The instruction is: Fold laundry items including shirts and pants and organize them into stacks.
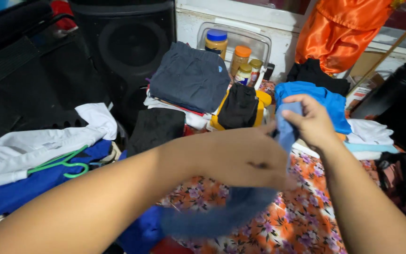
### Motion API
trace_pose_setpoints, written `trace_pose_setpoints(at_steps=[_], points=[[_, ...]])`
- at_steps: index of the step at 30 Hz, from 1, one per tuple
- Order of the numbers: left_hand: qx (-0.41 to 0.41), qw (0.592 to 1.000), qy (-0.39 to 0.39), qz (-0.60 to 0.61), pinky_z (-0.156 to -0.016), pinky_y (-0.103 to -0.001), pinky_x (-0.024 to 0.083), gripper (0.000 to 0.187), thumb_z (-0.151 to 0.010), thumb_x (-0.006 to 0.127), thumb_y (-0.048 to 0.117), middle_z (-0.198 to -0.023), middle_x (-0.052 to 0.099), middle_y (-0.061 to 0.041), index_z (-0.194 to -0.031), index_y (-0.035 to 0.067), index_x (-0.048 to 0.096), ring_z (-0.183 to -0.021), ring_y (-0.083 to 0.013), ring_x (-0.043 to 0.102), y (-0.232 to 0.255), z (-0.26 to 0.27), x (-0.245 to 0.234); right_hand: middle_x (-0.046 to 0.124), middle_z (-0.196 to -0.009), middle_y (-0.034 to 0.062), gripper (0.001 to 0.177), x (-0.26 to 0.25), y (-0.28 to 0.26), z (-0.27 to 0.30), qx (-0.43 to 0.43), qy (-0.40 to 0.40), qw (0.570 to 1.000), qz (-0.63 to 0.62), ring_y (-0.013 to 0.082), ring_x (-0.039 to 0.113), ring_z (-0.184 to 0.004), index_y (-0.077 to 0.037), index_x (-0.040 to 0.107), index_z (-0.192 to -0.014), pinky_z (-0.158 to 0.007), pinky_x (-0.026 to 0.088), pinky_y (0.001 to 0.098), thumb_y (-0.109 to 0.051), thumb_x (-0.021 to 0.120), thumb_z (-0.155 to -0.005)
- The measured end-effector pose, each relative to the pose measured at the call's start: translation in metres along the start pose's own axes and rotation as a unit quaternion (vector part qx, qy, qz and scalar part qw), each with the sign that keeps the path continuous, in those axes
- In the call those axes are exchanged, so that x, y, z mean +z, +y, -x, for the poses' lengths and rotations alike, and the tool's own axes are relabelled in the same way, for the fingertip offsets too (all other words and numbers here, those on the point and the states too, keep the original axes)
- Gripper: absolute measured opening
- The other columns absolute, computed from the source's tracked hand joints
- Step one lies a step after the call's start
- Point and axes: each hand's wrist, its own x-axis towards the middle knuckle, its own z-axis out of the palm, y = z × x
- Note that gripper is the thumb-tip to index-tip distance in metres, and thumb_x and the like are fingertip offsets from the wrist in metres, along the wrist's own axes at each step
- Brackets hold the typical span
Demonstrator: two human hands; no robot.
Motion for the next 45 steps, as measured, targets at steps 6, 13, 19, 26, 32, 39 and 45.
trace_pose_setpoints(at_steps=[6,13,19,26,32,39,45], points=[[-0.143,0.969,0.007,-0.2,-0.078,-0.047,0.053,0.03,-0.09,0.067,0.04,-0.098,0.065,-0.012,-0.09,0.011,0.077,-0.089,-0.0345,0.068,-0.068,0.012,0.016,0.071,-0.095,0.0018,0.023,0.036,-0.021,0.007,0.023,0.003,0.997,-0.078,0.0098,0.067,-0.082,-0.006,0.064,-0.113,-0.073,0.056,0.0251,-0.002,0.07,-0.091],[-0.247,0.925,0.074,-0.281,-0.076,-0.047,0.056,0.026,-0.079,0.066,0.007,-0.116,0.065,-0.018,-0.1,0.018,0.076,-0.087,-0.0367,0.071,-0.111,0.031,0.007,0.064,-0.088,-0.0031,0.017,0.058,-0.041,0.027,-0.024,-0.005,0.999,-0.036,0.0041,0.057,-0.075,-0.005,0.065,-0.102,-0.065,0.047,0.0197,-0.004,0.077,-0.091],[-0.394,0.876,-0.059,-0.271,-0.076,-0.043,0.057,0.025,-0.074,0.071,0.007,-0.093,0.075,-0.006,-0.09,0.023,0.079,-0.095,-0.0297,0.072,-0.104,0.026,-0.001,0.051,-0.077,-0.0066,0.016,0.064,-0.042,0.029,-0.065,0.089,0.992,0.069,0.0028,0.043,-0.067,-0.006,0.066,-0.097,-0.056,0.036,0.0203,-0.008,0.081,-0.089],[-0.544,0.815,-0.027,-0.199,-0.086,-0.042,0.054,0.05,-0.083,0.073,0.058,-0.106,0.075,-0.017,-0.103,0.012,0.077,-0.102,-0.0335,0.071,-0.088,0.005,-0.004,0.059,-0.079,-0.0055,0.02,0.073,-0.039,0.028,-0.081,0.038,0.992,-0.09,0.0021,0.053,-0.068,-0.004,0.064,-0.103,-0.058,0.044,0.0189,-0.002,0.08,-0.091],[-0.495,0.839,0.193,0.118,-0.08,-0.033,0.058,0.068,-0.081,0.071,0.064,-0.09,0.079,-0.016,-0.087,-0.004,0.08,-0.088,-0.0199,0.074,-0.122,0.006,0.0,0.074,-0.111,0.0038,0.035,0.107,-0.077,0.057,-0.156,-0.157,0.97,-0.105,0.0143,0.071,-0.107,-0.003,0.063,-0.116,-0.094,0.059,0.0298,-0.001,0.079,-0.085],[-0.356,0.87,0.082,0.33,-0.077,-0.028,0.054,0.023,-0.072,0.079,0.007,-0.091,0.076,-0.003,-0.095,0.006,0.078,-0.082,-0.0117,0.069,-0.1,0.008,-0.015,0.06,-0.128,0.0043,0.094,0.087,-0.023,0.059,-0.062,-0.203,0.976,0.037,0.0192,0.055,-0.121,-0.007,0.047,-0.142,-0.104,0.043,0.0386,-0.016,0.091,-0.059],[-0.522,0.773,0.166,0.319,-0.072,-0.038,0.052,0.041,-0.069,0.079,0.008,-0.093,0.075,0.0,-0.108,0.018,0.074,-0.084,-0.0159,0.068,-0.138,0.067,0.015,0.075,-0.115,0.0118,0.069,0.062,0.077,0.102,0.272,-0.296,0.913,-0.071,0.0258,0.071,-0.106,0.003,0.066,-0.129,-0.096,0.056,0.04,-0.013,0.085,-0.064]])
